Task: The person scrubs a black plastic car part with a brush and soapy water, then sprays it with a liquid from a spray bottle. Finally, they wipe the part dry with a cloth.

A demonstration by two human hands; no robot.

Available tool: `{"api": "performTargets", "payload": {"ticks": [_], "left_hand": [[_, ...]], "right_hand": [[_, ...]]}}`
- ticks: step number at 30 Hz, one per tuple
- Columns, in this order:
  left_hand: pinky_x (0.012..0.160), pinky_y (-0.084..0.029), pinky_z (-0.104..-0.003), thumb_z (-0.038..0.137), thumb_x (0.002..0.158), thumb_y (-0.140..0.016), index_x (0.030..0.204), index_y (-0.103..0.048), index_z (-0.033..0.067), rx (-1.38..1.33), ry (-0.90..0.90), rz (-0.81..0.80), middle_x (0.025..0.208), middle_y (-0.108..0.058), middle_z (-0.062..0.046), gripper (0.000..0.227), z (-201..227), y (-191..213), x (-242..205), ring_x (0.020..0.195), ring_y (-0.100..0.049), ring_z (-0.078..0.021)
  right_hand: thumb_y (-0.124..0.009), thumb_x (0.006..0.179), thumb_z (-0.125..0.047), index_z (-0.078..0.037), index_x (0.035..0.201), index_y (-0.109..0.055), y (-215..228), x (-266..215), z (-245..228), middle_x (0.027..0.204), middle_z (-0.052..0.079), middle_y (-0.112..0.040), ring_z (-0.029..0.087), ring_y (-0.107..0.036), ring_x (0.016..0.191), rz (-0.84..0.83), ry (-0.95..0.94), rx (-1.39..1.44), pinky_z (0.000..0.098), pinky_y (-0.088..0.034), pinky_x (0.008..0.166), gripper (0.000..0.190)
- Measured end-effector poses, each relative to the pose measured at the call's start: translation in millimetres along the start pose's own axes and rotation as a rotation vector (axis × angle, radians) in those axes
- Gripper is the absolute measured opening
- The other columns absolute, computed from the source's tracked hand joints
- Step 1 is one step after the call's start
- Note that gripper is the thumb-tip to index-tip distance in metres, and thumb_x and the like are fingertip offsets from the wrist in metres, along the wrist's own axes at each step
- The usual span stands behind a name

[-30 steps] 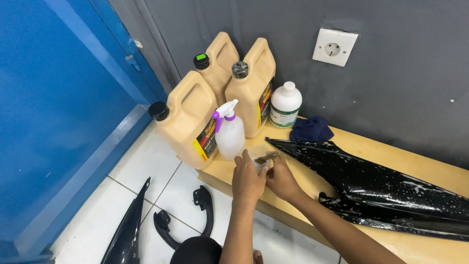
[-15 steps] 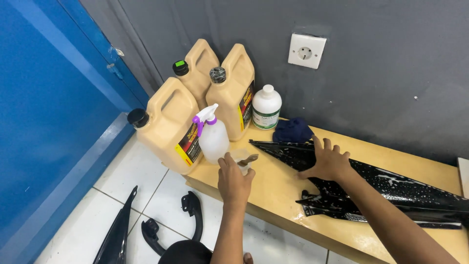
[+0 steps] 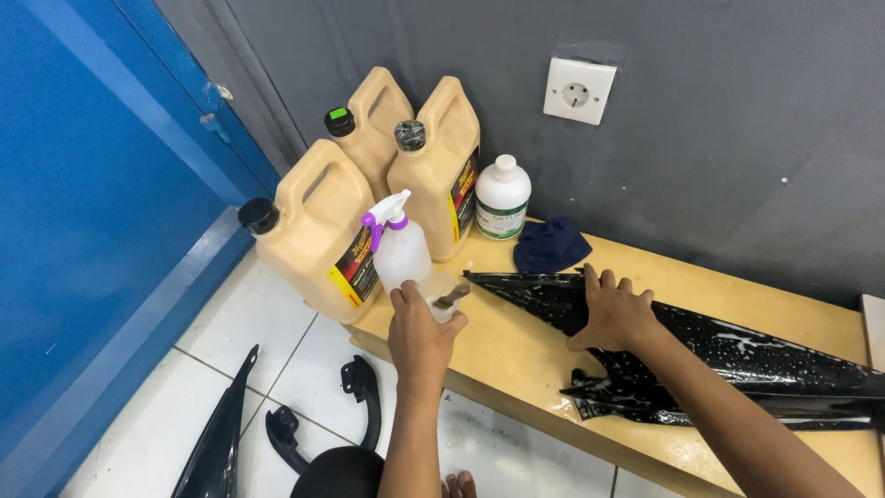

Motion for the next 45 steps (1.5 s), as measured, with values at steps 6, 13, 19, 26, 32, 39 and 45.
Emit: {"api": "performTargets", "payload": {"ticks": [6, 13, 19, 26, 32, 39, 45], "left_hand": [[0.079, -0.064, -0.057, 0.023, 0.075, -0.077, 0.127, -0.049, -0.0048, 0.027, -0.049, 0.034, 0.112, -0.058, -0.022, 0.065, 12, 18, 2, 0.103, -0.070, -0.0446], [0.075, -0.063, -0.058, 0.023, 0.073, -0.075, 0.124, -0.050, -0.0061, 0.031, -0.107, 0.019, 0.111, -0.059, -0.023, 0.064, 8, -9, 21, 0.100, -0.071, -0.0457], [0.063, -0.056, -0.053, 0.038, 0.070, -0.090, 0.121, -0.046, 0.0055, 0.137, -0.141, -0.011, 0.107, -0.054, -0.014, 0.074, 6, -56, 45, 0.089, -0.068, -0.0443], [0.066, -0.055, -0.054, 0.038, 0.067, -0.090, 0.122, -0.046, 0.0044, 0.154, -0.176, -0.051, 0.111, -0.055, -0.016, 0.078, -2, -92, 55, 0.090, -0.068, -0.0448], [0.068, -0.056, -0.053, 0.038, 0.069, -0.087, 0.124, -0.045, 0.0051, 0.150, -0.150, -0.085, 0.112, -0.055, -0.016, 0.076, -3, -91, 54, 0.094, -0.068, -0.0441], [0.077, -0.056, -0.053, 0.044, 0.075, -0.082, 0.126, -0.043, 0.0061, 0.084, -0.121, -0.162, 0.120, -0.050, -0.015, 0.075, -9, -91, 51, 0.099, -0.065, -0.0449], [0.086, -0.054, -0.052, 0.052, 0.068, -0.087, 0.128, -0.042, -0.0016, 0.200, -0.077, -0.199, 0.123, -0.049, -0.021, 0.092, -33, -96, 53, 0.096, -0.067, -0.0482]], "right_hand": [[-0.083, 0.056, -0.077, -0.016, 0.166, -0.015, 23, -60, -14, 0.138, 0.006, -0.053, 0.031, -0.056, 0.130, -0.010, 0.113, -0.132, 0.0590, -0.051, 0.101, 0.143], [-0.081, 0.058, -0.061, -0.014, 0.164, -0.015, 10, -98, -34, 0.132, 0.007, -0.052, 0.031, -0.057, 0.125, -0.078, 0.191, -0.184, 0.0564, -0.051, 0.097, 0.134], [-0.085, 0.046, -0.099, -0.006, 0.166, -0.001, -37, -101, -31, 0.129, 0.008, -0.045, 0.027, -0.055, 0.101, 0.129, 0.295, -0.405, 0.0480, -0.055, 0.075, 0.174], [-0.089, 0.055, -0.087, -0.006, 0.166, 0.006, -18, -121, -49, 0.136, 0.011, -0.037, 0.031, -0.050, 0.113, -0.048, 0.311, -0.344, 0.0536, -0.050, 0.090, 0.167], [-0.088, 0.057, -0.083, -0.006, 0.166, 0.005, -14, -124, -60, 0.134, 0.011, -0.039, 0.031, -0.050, 0.112, -0.069, 0.326, -0.323, 0.0509, -0.049, 0.089, 0.162], [-0.084, 0.057, -0.085, -0.005, 0.166, 0.001, -8, -123, -75, 0.131, 0.011, -0.042, 0.030, -0.052, 0.107, -0.011, 0.355, -0.346, 0.0502, -0.049, 0.086, 0.160], [-0.092, 0.055, -0.085, -0.008, 0.167, 0.001, 6, -119, -85, 0.142, 0.015, -0.038, 0.035, -0.049, 0.121, -0.016, 0.387, -0.309, 0.0577, -0.044, 0.099, 0.164]]}}
Point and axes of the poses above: each hand's wrist, its own x-axis towards the middle knuckle, its own y-axis out of the back of the hand, z = x × y, the point moved 1 cm from there along x, towards the middle knuckle
